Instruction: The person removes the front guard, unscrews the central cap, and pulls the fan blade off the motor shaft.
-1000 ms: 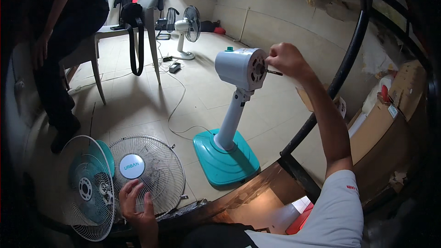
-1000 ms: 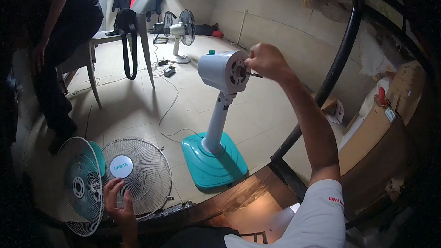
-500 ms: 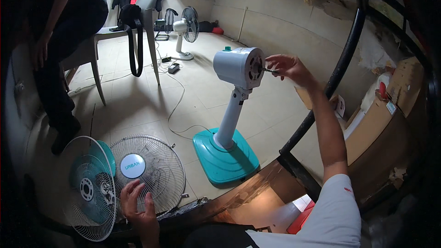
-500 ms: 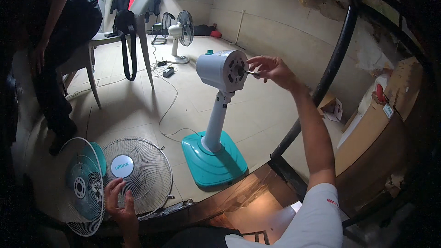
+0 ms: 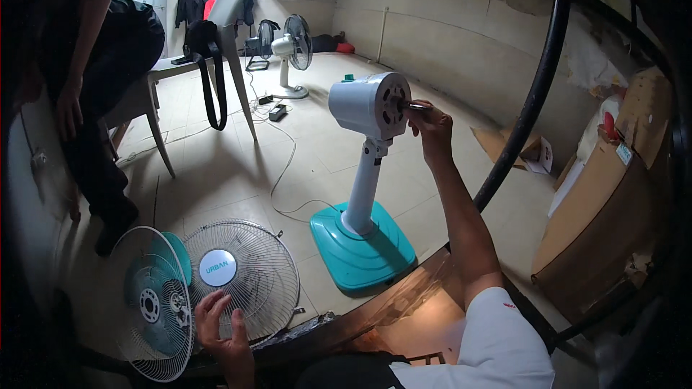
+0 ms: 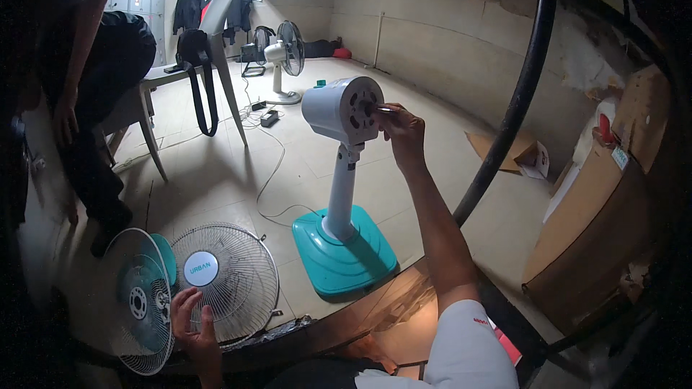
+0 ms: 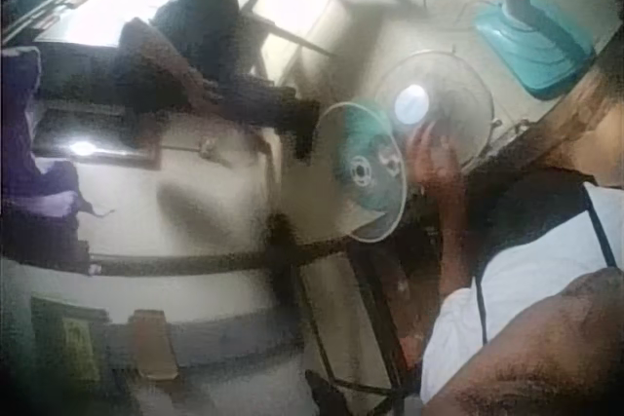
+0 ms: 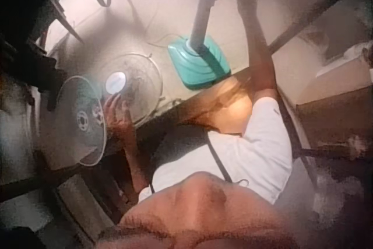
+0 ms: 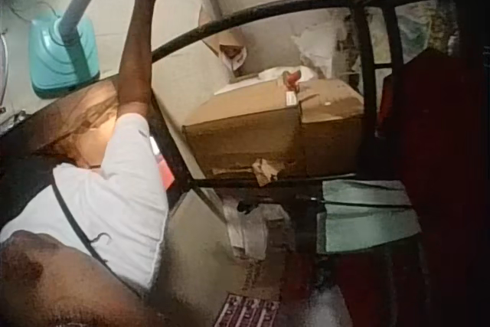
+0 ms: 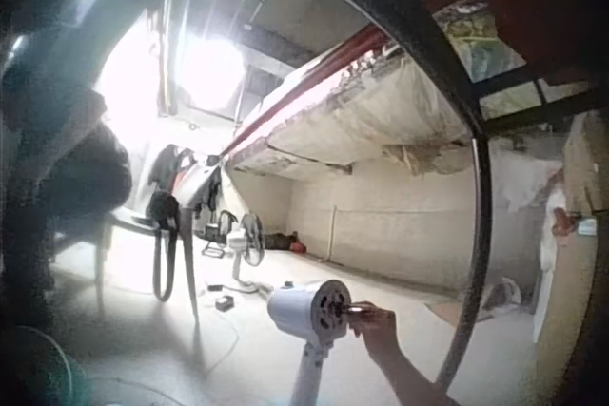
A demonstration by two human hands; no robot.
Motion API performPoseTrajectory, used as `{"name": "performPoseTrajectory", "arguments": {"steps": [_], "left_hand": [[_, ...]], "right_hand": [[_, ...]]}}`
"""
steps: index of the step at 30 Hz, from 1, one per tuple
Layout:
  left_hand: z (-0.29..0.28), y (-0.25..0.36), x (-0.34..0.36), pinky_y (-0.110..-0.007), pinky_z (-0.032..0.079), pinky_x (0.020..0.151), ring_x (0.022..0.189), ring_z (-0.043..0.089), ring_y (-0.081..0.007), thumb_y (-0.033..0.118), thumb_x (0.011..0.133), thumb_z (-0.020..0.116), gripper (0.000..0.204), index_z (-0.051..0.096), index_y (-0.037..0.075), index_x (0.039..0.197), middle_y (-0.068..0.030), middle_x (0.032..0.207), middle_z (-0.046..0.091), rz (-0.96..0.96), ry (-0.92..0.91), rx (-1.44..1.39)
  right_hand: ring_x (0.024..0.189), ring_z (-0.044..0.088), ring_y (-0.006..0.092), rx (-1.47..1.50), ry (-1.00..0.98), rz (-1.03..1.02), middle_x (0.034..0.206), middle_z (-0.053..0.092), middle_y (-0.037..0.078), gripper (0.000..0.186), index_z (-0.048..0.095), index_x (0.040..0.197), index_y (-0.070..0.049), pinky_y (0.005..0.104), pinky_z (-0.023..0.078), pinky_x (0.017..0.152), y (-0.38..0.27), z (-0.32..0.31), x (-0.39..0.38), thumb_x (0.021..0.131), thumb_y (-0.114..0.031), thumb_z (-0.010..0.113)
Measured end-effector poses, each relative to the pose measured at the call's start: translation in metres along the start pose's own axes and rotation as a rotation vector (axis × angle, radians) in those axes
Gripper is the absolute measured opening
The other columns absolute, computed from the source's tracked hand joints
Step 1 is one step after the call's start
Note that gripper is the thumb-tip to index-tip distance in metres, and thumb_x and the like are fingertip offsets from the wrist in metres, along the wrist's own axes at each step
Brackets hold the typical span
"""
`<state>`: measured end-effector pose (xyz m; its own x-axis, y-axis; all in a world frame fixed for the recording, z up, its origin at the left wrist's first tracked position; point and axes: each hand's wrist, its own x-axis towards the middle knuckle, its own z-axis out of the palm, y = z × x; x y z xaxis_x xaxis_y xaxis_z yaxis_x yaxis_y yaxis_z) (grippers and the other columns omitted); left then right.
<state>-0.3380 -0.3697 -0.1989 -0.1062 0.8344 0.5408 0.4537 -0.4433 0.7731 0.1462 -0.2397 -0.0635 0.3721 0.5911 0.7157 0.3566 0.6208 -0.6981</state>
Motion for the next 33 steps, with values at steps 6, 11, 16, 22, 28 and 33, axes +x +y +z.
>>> {"name": "performPoseTrajectory", "arguments": {"steps": [6,11,16,22,28,33], "left_hand": [[-0.005,-0.005,-0.001,-0.047,0.045,0.108,0.119,0.062,-0.0344,-0.002,0.082,0.068,0.028,0.07,-0.004,0.11,-0.0188,0.122,0.064,0.036,0.001,0.033],[-0.005,-0.008,0.0,-0.047,0.045,0.108,0.12,0.061,-0.0344,-0.001,0.083,0.069,0.027,0.07,-0.004,0.11,-0.0192,0.123,0.064,0.034,0.026,0.009],[-0.007,-0.007,-0.001,-0.047,0.045,0.108,0.12,0.061,-0.0343,-0.001,0.084,0.068,0.027,0.07,-0.003,0.111,-0.019,0.124,0.064,0.026,0.02,0.038],[-0.006,-0.007,0.0,-0.047,0.045,0.108,0.12,0.061,-0.0341,-0.002,0.085,0.068,0.026,0.07,-0.003,0.111,-0.0186,0.124,0.065,0.024,0.019,0.059],[0.001,0.002,0.005,-0.046,0.047,0.107,0.119,0.062,-0.0338,-0.002,0.085,0.068,0.026,0.071,-0.003,0.111,-0.0183,0.123,0.065,0.078,-0.038,0.038],[0.006,0.011,0.003,-0.046,0.047,0.105,0.118,0.063,-0.0337,-0.002,0.085,0.068,0.027,0.071,-0.003,0.112,-0.0186,0.122,0.065,0.088,-0.042,0.066]], "right_hand": [[0.062,0.054,0.0058,0.052,0.182,-0.039,0.078,0.068,0.0,0.012,0.076,0.099,0.0,0.0231,0.037,0.054,0.005,0.011,-0.012,0.089,-0.005,0.077],[0.059,0.051,0.0064,0.187,0.158,-0.047,0.073,0.065,0.0,0.011,0.076,0.098,0.002,0.0226,0.037,0.054,0.012,0.011,-0.011,0.089,-0.004,0.076],[0.056,0.049,0.0055,0.194,0.198,-0.018,0.069,0.061,0.0,0.011,0.071,0.089,0.0,0.0236,0.035,0.05,0.026,0.01,-0.009,0.094,-0.008,0.068],[0.057,0.054,0.0094,0.239,0.333,0.033,0.073,0.063,0.003,0.016,0.071,0.101,0.001,0.0255,0.042,0.051,0.028,-0.028,-0.006,0.1,-0.014,0.065],[0.077,0.064,0.0078,0.14,0.119,-0.021,0.085,0.07,0.001,0.016,0.075,0.109,-0.002,0.0243,0.048,0.059,0.006,0.007,-0.024,0.095,-0.009,0.072],[0.068,0.051,0.0057,0.294,0.177,-0.018,0.081,0.067,-0.001,0.012,0.077,0.104,-0.002,0.0248,0.038,0.058,0.005,0.027,-0.018,0.093,-0.004,0.072]]}}
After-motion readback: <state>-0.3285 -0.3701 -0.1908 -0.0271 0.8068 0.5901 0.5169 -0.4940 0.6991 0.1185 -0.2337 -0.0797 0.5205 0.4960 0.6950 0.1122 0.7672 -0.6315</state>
